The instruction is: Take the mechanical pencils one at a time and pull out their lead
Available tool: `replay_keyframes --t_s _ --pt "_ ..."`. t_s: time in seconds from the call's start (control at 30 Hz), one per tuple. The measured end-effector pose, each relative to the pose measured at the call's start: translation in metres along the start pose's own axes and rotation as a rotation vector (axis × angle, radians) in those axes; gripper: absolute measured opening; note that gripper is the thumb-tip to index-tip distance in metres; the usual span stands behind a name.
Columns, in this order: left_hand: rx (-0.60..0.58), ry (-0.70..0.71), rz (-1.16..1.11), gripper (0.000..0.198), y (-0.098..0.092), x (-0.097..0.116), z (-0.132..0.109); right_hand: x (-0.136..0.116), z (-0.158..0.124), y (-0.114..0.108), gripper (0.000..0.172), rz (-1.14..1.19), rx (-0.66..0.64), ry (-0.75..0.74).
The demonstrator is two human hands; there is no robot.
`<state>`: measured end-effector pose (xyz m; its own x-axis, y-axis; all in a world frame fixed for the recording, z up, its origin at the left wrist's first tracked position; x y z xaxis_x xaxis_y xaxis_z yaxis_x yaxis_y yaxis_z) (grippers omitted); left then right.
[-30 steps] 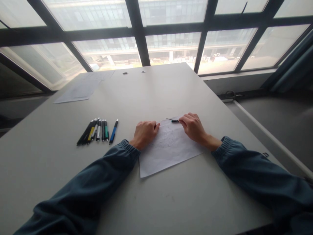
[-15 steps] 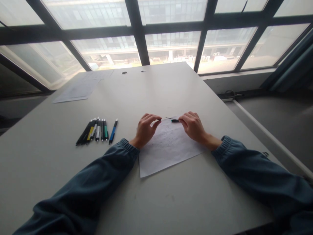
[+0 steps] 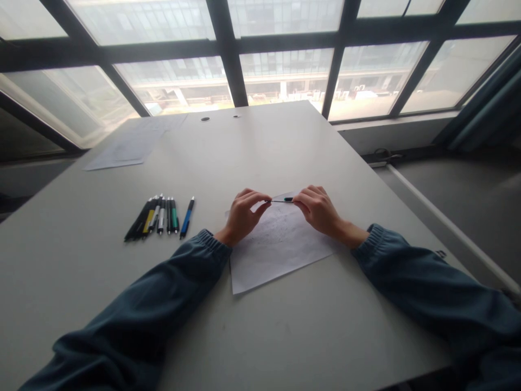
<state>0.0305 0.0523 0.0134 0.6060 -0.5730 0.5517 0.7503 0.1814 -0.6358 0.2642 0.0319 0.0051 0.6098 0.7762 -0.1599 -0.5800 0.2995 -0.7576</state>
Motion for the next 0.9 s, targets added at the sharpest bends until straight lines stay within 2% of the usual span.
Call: replay_keyframes --t_s 0.9 --pt "-0.061 0.009 -0.026 0.013 0.0033 -0.0018 -0.0014 0.0005 -0.0017 0.001 0.029 -0.005 -0.007 -0.008"
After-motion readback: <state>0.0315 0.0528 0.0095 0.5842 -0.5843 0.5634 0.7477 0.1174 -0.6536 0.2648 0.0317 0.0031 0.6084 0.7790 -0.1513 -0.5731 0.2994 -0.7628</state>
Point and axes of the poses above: each hand's wrist, its own z-axis towards the middle knuckle, its own y-axis out of the palm, x = y × z, the point moved 2 cm from there along z, towards the middle knuckle, and after that the axes turned 12 degrees about -y, right-handed, at the moved point
